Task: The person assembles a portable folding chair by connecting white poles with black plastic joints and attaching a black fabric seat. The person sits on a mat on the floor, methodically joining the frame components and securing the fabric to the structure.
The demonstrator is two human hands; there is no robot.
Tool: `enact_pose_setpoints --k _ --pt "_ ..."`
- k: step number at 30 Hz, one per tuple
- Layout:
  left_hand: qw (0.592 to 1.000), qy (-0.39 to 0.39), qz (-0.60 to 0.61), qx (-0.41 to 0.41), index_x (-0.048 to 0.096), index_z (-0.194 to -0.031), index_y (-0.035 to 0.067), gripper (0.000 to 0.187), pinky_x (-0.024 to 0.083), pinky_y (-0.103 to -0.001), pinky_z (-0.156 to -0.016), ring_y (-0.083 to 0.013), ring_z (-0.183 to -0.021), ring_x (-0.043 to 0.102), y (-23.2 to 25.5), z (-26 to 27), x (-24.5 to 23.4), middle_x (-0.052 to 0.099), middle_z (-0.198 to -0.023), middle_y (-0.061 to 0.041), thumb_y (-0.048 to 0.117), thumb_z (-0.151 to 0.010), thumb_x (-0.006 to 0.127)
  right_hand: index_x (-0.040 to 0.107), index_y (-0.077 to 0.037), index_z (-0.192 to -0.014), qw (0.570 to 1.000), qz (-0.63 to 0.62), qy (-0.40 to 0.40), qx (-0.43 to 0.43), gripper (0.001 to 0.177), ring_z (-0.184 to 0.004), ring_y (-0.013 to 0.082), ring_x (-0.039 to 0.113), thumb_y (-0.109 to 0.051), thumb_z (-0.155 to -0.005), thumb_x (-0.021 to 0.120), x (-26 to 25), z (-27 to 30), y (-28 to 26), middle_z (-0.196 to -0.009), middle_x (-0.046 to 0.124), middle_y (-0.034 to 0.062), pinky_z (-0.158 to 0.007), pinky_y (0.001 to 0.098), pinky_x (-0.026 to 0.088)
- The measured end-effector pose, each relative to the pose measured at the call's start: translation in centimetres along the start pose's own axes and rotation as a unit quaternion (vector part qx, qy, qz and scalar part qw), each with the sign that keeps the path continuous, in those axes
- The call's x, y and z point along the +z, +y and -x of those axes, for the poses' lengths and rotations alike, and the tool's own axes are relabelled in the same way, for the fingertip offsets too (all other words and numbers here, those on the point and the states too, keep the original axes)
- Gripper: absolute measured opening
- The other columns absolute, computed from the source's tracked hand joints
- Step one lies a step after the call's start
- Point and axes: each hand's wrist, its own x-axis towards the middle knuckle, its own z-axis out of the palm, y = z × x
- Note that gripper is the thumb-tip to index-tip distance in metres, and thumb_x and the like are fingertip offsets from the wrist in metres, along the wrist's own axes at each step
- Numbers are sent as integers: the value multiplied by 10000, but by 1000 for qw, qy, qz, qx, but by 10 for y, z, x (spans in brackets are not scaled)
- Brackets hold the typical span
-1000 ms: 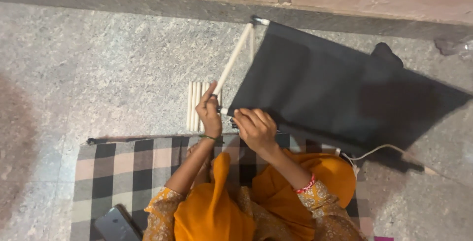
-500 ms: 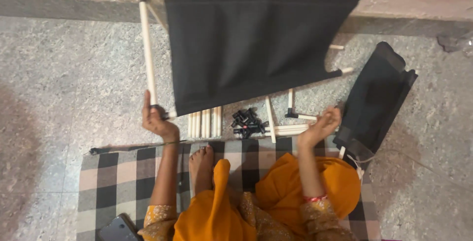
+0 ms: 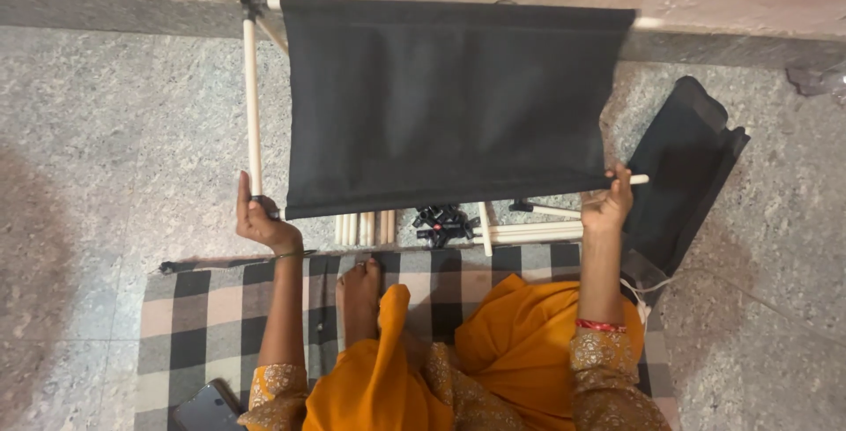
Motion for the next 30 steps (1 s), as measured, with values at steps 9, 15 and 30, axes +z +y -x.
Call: enact_pose_setpoints --k 9,15,30 --pt "999 -4 -45 -23 607 -1439 -37 500 240 -244 -548 -58 -616 320 -22 12 -6 410 -712 53 101 -1017 377 687 -319 -996 998 -32 -46 3 381 -1326 106 463 -515 -737 885 -17 19 -5 -1128 589 -202 -1233 573 238" --pt "989 -88 -78 -86 446 -1518 14 485 380 -227 -587 -64 -700 496 -15 20 3 573 -820 31 188 -1069 384 653 -277 -1058 998 -30 -37 -44 536 -1423 197 408 -648 -724 849 -21 14 -21 -1279 591 -91 -1316 542 241" --pt "983 -138 -62 -108 642 -1368 -20 410 374 -248 -612 -68 -705 437 -45 6 32 488 -785 36 230 -1098 461 711 -176 -1121 980 -132 -12 -152 608 -1324 346 592 -654 -746 728 15 -17 -43 -1352 613 154 -1191 556 538"
